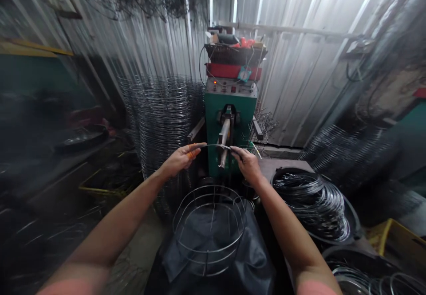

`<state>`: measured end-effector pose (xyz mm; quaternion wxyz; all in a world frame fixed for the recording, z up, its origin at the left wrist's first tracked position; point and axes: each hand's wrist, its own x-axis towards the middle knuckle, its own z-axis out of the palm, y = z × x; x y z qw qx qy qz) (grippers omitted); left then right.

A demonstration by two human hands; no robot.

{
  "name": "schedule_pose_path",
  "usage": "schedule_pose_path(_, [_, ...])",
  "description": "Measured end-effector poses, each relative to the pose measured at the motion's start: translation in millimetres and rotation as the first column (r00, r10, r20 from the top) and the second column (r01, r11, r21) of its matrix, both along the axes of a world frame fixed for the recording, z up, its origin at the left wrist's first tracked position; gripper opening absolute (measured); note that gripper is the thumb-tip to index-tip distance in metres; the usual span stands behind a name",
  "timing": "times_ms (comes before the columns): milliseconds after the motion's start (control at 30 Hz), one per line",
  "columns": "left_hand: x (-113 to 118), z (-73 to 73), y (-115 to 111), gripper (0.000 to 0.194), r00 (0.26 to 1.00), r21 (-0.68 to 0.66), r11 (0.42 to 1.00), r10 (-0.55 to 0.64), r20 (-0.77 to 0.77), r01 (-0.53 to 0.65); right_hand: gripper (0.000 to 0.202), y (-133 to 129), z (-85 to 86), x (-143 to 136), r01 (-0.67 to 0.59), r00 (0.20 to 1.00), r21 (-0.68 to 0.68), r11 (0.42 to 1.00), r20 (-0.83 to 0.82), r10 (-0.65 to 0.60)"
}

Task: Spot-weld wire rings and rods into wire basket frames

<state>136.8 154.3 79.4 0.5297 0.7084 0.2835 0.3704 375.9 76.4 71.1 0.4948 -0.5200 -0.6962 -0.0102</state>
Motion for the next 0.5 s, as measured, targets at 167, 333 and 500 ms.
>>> schedule_pose_path(167, [13.6,-43.8,22.2,0.052,0.973,-0.305,0.952,-0.055,-0.224,-0.016,0.03,23.9,-58.8,7.9,0.055,0.993,-0.309,0.95,-0.083,-0.084])
schedule_pose_path(333, [17.6,-108.6,30.5,0.049,0.93,-0.167,0.985,-0.03,-0.365,-0.034,0.029,29.0,-112.7,6.9,0.045,0.995,-0.518,0.854,-0.056,-0.086])
schedule_pose_path(500, [20.7,-125.7,41.0,0.032,0.951,0.008,1.0,0.021,-0.308,-0.02,0.029,32.1,-126.4,8.4,0.017,1.0,-0.532,0.847,0.017,-0.01])
